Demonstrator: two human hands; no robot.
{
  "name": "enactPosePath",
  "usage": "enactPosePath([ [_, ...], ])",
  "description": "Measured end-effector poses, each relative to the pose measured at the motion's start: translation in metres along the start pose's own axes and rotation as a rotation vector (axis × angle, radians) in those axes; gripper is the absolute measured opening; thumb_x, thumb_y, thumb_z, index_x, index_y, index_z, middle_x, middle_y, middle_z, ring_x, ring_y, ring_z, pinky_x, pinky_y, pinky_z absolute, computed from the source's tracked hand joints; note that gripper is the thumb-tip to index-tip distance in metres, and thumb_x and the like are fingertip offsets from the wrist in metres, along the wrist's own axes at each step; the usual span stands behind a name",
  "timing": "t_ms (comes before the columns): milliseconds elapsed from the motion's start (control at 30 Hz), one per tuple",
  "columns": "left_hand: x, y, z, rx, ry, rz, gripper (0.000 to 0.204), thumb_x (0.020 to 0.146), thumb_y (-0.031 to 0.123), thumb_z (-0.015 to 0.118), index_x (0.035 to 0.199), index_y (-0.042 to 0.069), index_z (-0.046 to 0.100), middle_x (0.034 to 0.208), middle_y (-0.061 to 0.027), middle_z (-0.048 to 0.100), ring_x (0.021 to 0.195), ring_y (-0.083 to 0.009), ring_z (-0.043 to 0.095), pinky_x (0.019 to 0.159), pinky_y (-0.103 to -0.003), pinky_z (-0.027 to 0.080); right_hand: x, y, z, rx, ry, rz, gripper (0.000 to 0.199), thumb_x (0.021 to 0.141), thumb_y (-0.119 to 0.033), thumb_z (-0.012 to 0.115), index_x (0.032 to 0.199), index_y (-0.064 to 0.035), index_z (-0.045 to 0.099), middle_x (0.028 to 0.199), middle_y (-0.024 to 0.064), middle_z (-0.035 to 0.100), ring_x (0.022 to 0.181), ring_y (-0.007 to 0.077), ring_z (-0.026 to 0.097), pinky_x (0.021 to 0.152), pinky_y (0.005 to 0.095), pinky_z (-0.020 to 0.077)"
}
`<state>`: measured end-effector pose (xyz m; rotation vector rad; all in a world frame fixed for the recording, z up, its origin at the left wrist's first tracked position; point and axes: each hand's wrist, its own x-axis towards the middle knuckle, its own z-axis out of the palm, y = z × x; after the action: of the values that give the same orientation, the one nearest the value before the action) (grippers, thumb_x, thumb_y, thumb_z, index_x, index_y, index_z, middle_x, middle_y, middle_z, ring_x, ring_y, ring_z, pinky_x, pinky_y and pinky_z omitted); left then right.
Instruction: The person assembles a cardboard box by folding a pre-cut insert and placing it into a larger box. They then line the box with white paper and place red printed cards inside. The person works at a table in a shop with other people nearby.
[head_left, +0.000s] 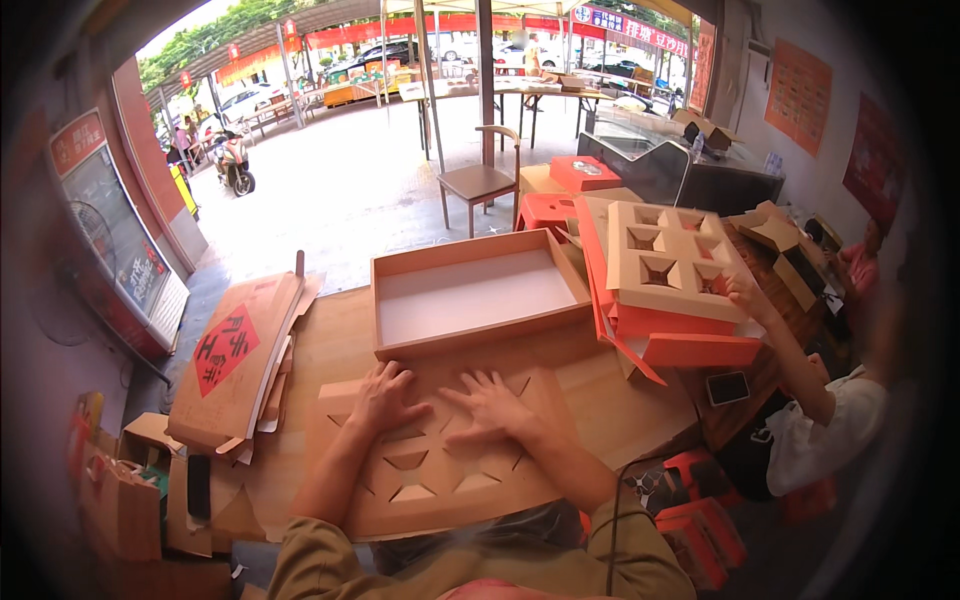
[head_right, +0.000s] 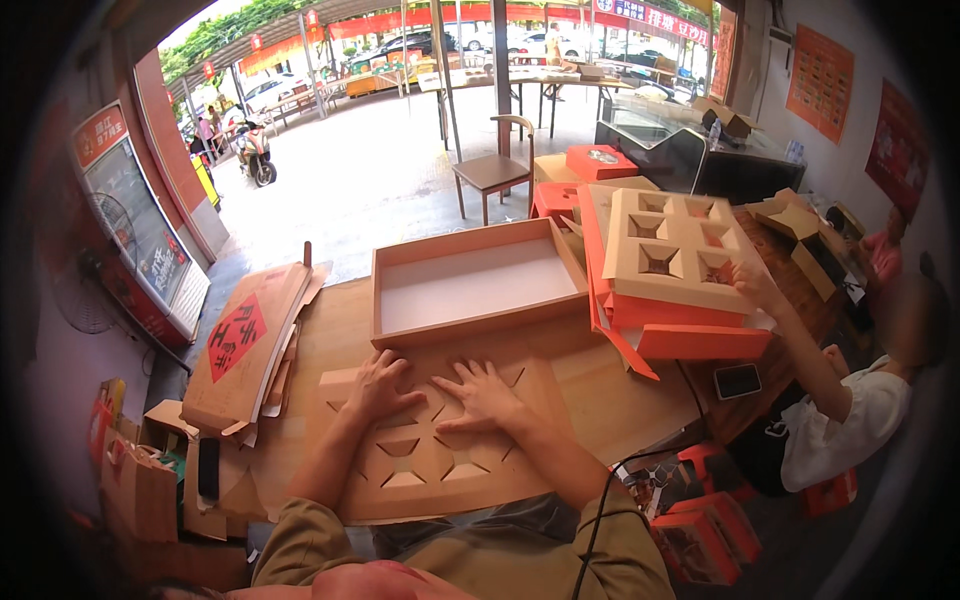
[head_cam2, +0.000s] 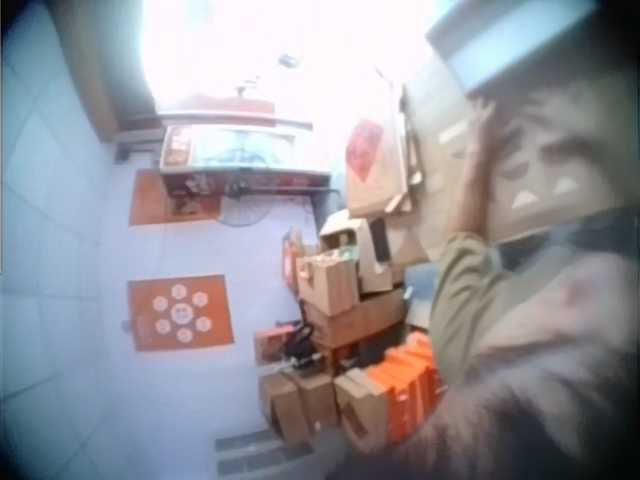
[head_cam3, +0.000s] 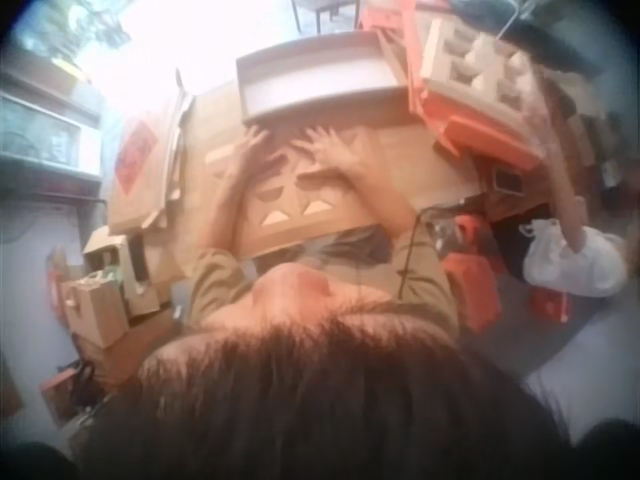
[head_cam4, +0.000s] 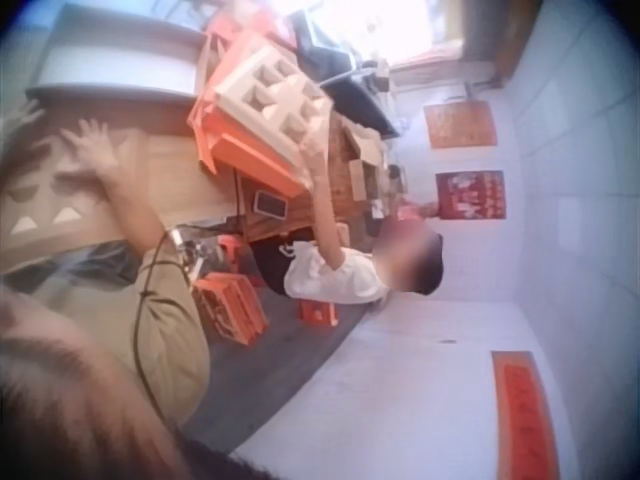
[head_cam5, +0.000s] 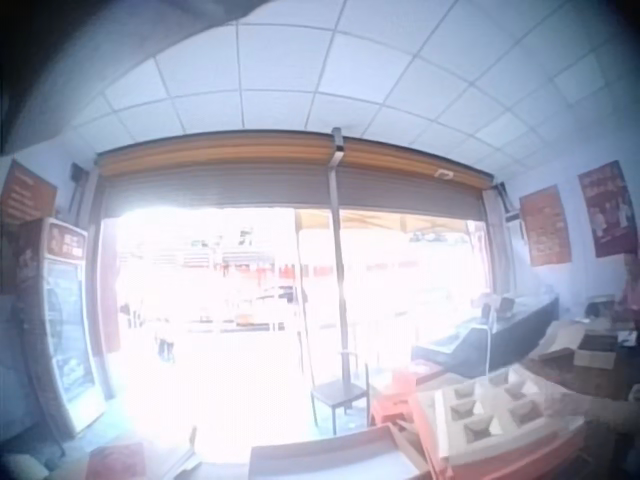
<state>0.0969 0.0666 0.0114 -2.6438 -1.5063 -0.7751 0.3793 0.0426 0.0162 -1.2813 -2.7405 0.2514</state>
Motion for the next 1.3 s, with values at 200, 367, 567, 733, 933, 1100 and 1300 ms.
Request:
enactPosePath([
  [200,-0.002,-0.004,-0.001,-0.066,-0.029,0.037,0.068,0.073,0.057,0.090,0.118,0.007,0.076,0.123,-0.0141,0.067,0.119,-0.0388,0.064,0.103,-0.052,0.053,-0.001,-0.004,-0.003,-0.024,-0.030,0.021,0.113,0.080,-0.093,0.061,0.171,-0.0293,0.041,0.176,0.0250,0.031,0.162,0.0463,0.028,0.128,0.0696,0.0212],
  [367,-0.003,0.004,-0.006,-0.026,-0.044,0.062,0.067,0.077,0.057,0.087,0.121,0.008,0.075,0.123,-0.0147,0.067,0.120,-0.0384,0.063,0.104,-0.051,0.052,-0.001,-0.001,0.000,-0.017,-0.041,0.026,0.111,0.081,-0.092,0.062,0.171,-0.0310,0.040,0.177,0.0241,0.031,0.163,0.0459,0.027,0.128,0.0695,0.0202],
  [567,-0.023,0.018,-0.032,0.132,-0.252,0.038,0.079,0.094,0.060,0.073,0.152,0.008,0.056,0.154,-0.0212,0.052,0.145,-0.0421,0.048,0.123,-0.052,0.038,0.000,0.004,0.008,-0.014,0.018,0.003,0.111,0.081,-0.091,0.062,0.172,-0.0322,0.038,0.176,0.0237,0.032,0.163,0.0455,0.028,0.128,0.0691,0.0199],
  [733,-0.084,-0.025,-0.058,0.138,-0.288,-0.271,0.091,0.101,0.064,0.064,0.168,0.009,0.039,0.174,-0.0254,0.032,0.162,-0.0441,0.028,0.132,-0.054,0.023,0.001,0.000,0.003,0.006,-0.011,0.011,0.112,0.082,-0.092,0.061,0.173,-0.0326,0.035,0.175,0.0244,0.034,0.162,0.0457,0.028,0.128,0.0694,0.0196],
  [933,-0.149,-0.053,-0.058,0.278,-0.212,-0.405,0.092,0.104,0.067,0.055,0.169,0.005,0.037,0.175,-0.0266,0.031,0.163,-0.0442,0.026,0.133,-0.056,0.020,0.001,0.002,0.006,0.025,-0.019,0.011,0.113,0.081,-0.093,0.060,0.173,-0.0322,0.036,0.174,0.0268,0.035,0.162,0.0472,0.029,0.129,0.0690,0.0188],
  [1100,-0.140,-0.047,-0.062,0.285,-0.265,-0.398,0.091,0.104,0.068,0.053,0.168,0.004,0.038,0.174,-0.0269,0.031,0.162,-0.0440,0.027,0.132,-0.055,0.021,0.001,0.003,0.006,0.040,-0.031,0.022,0.114,0.080,-0.095,0.059,0.172,-0.0311,0.038,0.174,0.0272,0.034,0.162,0.0476,0.027,0.130,0.0677,0.0164],
  [1300,-0.144,-0.033,-0.064,0.264,-0.226,-0.404,0.087,0.105,0.064,0.056,0.164,0.002,0.043,0.169,-0.0299,0.038,0.159,-0.0461,0.032,0.130,-0.055,0.026,0.003,0.006,0.009,0.011,-0.016,0.012,0.115,0.080,-0.096,0.059,0.173,-0.0312,0.037,0.174,0.0272,0.034,0.163,0.0461,0.026,0.130,0.0685,0.0175],
])
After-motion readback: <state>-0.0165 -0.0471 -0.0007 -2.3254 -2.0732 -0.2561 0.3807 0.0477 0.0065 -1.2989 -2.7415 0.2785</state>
